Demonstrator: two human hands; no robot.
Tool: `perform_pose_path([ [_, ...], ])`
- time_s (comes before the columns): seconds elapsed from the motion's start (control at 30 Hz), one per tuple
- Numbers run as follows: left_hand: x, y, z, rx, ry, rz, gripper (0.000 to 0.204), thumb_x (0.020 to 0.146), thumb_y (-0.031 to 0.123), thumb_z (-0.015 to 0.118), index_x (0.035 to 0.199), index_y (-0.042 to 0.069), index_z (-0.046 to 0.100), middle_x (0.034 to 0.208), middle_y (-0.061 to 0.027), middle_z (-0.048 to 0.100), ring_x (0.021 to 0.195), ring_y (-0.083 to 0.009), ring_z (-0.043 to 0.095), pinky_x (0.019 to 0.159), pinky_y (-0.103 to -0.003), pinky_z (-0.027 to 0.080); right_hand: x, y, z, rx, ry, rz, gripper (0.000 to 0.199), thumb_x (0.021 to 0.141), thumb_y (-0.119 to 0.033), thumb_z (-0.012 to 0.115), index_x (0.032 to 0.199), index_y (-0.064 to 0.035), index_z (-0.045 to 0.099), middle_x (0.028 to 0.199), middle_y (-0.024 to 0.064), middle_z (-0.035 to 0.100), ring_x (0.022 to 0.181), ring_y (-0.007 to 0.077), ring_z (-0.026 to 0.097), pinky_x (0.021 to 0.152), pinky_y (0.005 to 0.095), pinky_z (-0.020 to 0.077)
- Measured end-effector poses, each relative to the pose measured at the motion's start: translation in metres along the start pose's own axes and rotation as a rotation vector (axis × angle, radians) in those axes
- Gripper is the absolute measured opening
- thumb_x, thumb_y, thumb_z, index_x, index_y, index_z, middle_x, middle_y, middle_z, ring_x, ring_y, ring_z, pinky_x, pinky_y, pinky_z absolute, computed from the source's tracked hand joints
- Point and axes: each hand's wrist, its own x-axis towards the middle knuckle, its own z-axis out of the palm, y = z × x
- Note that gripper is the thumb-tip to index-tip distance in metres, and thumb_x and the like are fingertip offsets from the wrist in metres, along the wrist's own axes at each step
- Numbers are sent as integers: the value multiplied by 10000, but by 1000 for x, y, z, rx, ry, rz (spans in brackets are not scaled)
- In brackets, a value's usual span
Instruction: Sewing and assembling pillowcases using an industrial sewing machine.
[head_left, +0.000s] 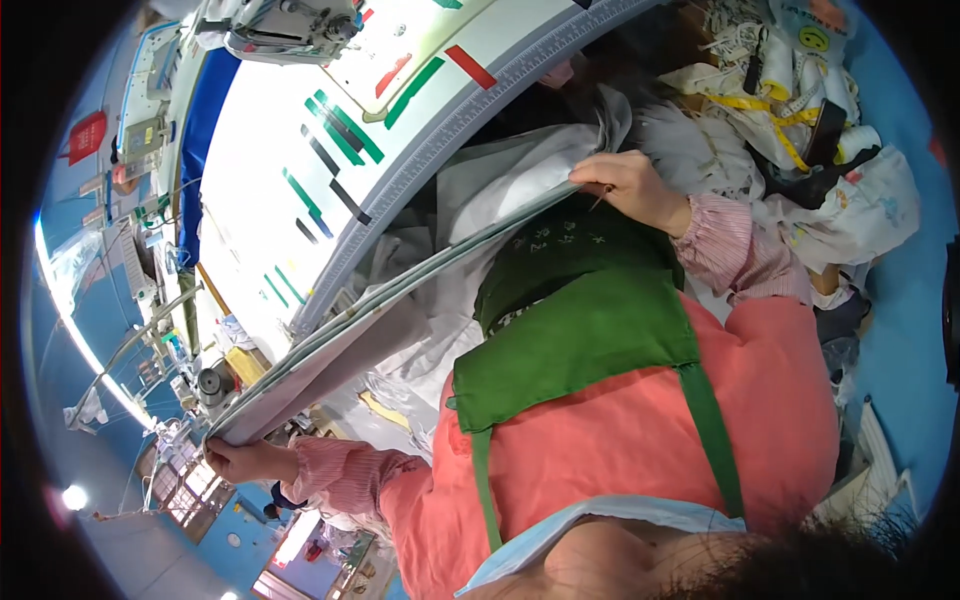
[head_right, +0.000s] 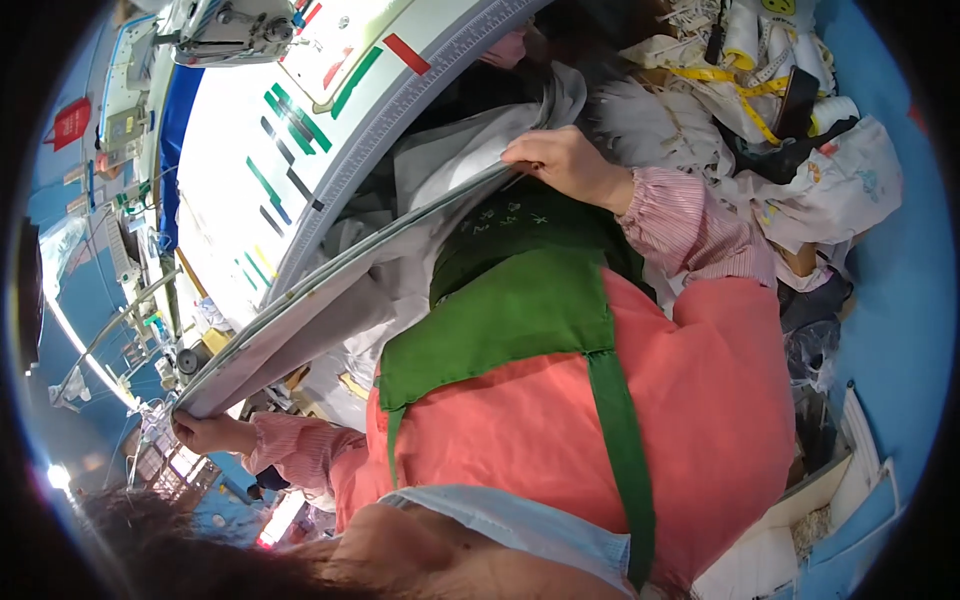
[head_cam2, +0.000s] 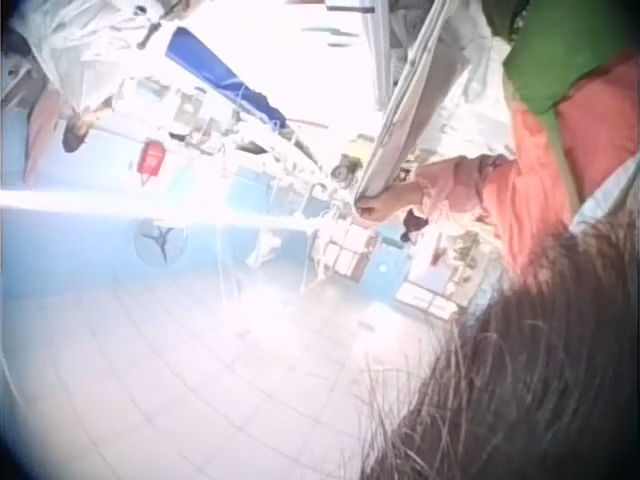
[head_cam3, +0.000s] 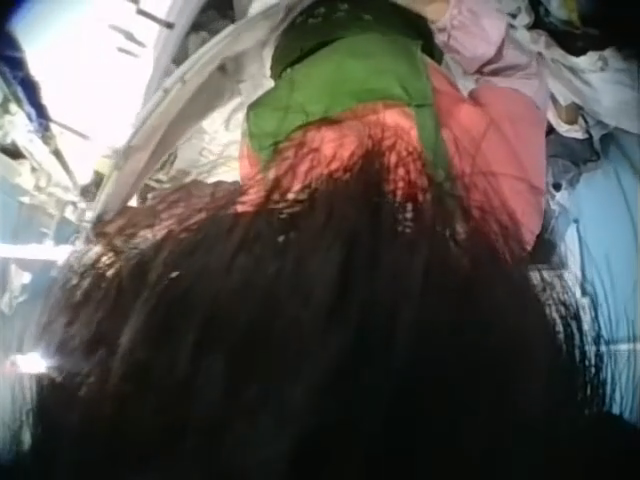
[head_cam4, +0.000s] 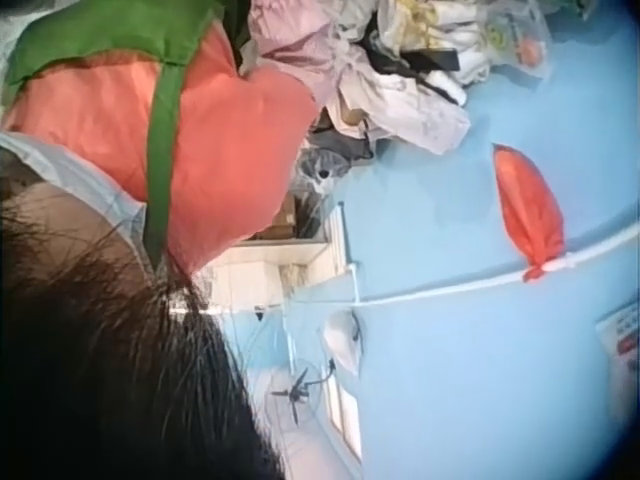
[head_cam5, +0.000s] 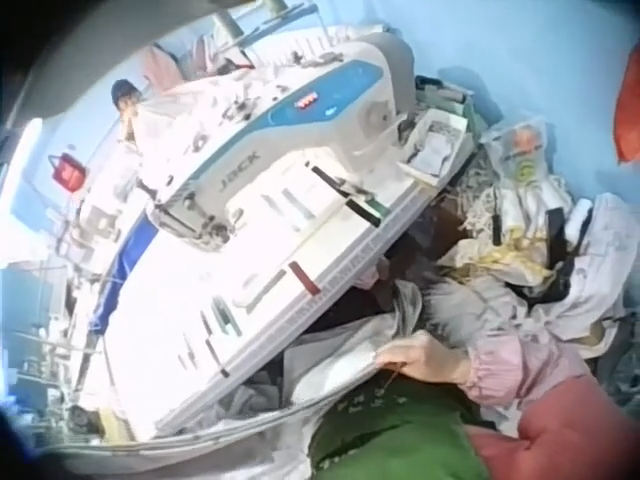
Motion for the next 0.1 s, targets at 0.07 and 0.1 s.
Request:
perform_pose_path([
  [0.07, -5, -18, -1, -35, -15, -12, 228, 930, 154, 612, 924, -72, 641, 867, -101, 652, 723, -166, 571, 639, -288, 490, -5, 0, 1, -20, 13, -83, 252, 715, 43, 735, 949, -26, 674, 893, 135, 695, 760, 273, 697, 634, 321, 554],
  [0.1, -7, -25, -3, -32, -49, -47, 266, 911, 162, 641, 991, -91, 644, 919, -125, 669, 766, -188, 608, 663, -299, 523, -10, 1, -1, -30, -1, -65, 252, 715, 43, 735, 949, -26, 674, 893, 135, 695, 760, 273, 697, 634, 321, 554],
])
